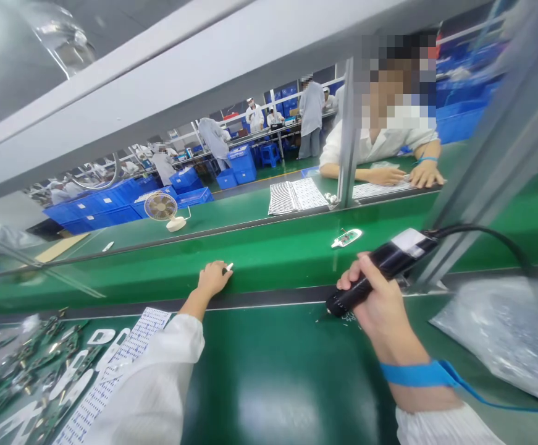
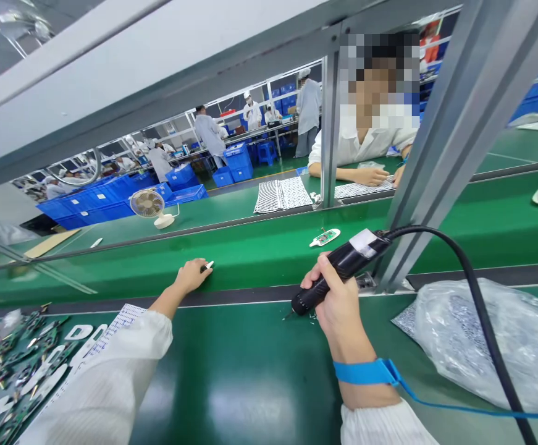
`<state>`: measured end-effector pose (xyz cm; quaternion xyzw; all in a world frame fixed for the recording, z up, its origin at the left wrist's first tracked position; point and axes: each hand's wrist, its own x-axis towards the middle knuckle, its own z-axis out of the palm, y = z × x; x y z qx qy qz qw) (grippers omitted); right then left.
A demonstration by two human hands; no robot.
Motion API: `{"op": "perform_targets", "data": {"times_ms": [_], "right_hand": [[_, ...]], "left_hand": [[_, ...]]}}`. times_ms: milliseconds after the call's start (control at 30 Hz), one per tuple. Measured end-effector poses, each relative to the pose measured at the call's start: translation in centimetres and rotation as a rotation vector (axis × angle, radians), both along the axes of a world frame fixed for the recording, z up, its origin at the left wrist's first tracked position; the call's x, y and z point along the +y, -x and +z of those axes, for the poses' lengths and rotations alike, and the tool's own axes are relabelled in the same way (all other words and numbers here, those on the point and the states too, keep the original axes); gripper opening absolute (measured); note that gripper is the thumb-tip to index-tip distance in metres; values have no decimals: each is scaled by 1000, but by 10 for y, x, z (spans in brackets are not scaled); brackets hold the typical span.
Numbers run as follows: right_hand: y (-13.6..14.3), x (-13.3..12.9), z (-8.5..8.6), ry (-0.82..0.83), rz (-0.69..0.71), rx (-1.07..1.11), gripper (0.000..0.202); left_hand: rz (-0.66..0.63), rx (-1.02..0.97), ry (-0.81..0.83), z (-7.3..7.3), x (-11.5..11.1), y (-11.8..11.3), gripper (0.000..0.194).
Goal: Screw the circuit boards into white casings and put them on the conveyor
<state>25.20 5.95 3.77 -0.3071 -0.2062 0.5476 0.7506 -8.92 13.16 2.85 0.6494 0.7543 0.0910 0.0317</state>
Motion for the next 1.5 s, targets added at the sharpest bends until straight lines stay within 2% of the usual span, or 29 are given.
{"op": "perform_targets", "data": {"times_ms": [167, 267, 333, 400, 433, 500, 600, 733, 867, 967, 1033, 1200, 1500], "right_hand": [[-4, 0, 0, -51, -14, 18, 52], [-9, 0, -1, -102, -6, -42, 47], [-11, -2, 2, -130, -15, -93, 43], [-11, -4, 6, -146, -20, -134, 43], [-10, -6, 9, -151, -21, -152, 43], [-6, -9, 16, -160, -7, -197, 42], [6, -14, 22, -198, 37, -293, 38], [27, -23, 22, -242, 91, -442, 28], [44, -32, 18, -241, 133, -534, 25], [49, -36, 15, -230, 120, -574, 25], [50, -37, 15, -221, 102, -586, 26], [49, -35, 15, -214, 61, -597, 26], [52, -33, 12, -209, 83, -613, 26]], "left_hand": [[-37, -27, 16, 18, 3, -10, 20], [-53, -170, -91, 21, -13, -32, 34], [-54, -429, -198, 10, -39, -56, 42], [-44, -727, -264, -11, -71, -85, 41], [-37, -814, -274, -23, -86, -100, 38], [-7, -865, -258, -44, -112, -126, 29], [-13, -681, -246, -60, -130, -145, 21], [-127, -405, -249, -58, -132, -147, 22], [-287, -446, -254, -55, -132, -146, 12], [-424, -507, -220, -56, -133, -146, 26], [-474, -516, -191, -57, -133, -145, 24], [-494, -530, -140, -57, -133, -144, 19], [-506, -517, -121, -56, -132, -146, 20]]}}
